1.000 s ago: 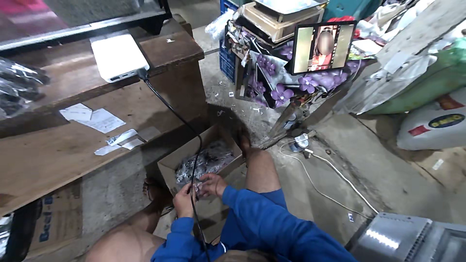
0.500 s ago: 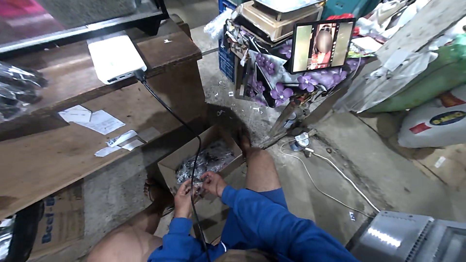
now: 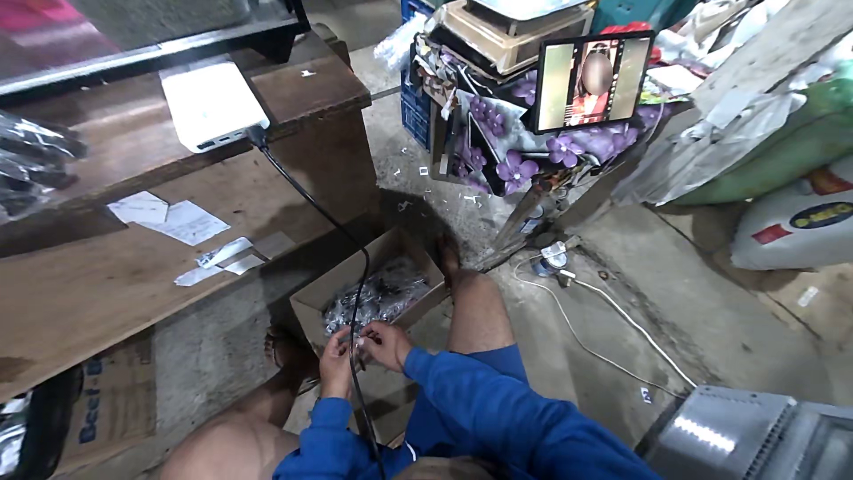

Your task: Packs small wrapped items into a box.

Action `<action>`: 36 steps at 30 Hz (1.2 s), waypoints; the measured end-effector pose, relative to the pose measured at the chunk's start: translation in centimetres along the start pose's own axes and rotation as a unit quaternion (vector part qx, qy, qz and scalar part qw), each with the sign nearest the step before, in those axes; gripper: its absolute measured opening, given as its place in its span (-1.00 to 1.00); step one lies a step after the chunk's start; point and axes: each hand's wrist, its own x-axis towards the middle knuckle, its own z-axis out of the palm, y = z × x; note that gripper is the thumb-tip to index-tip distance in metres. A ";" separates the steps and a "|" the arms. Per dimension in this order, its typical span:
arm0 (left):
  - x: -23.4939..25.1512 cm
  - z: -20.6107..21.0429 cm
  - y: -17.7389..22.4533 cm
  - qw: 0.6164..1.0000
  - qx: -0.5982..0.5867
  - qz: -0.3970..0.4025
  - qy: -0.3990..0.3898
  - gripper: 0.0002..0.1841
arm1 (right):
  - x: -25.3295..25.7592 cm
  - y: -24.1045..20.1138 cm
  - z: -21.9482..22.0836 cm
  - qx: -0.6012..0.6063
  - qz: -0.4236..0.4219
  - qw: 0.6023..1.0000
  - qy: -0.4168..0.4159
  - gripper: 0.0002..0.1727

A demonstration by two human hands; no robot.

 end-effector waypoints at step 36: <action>0.3 0.5 -1.2 0.989 -0.121 -0.017 -0.079 -0.79 | 0.2 -0.3 -0.4 -0.048 0.003 0.999 0.015 -0.63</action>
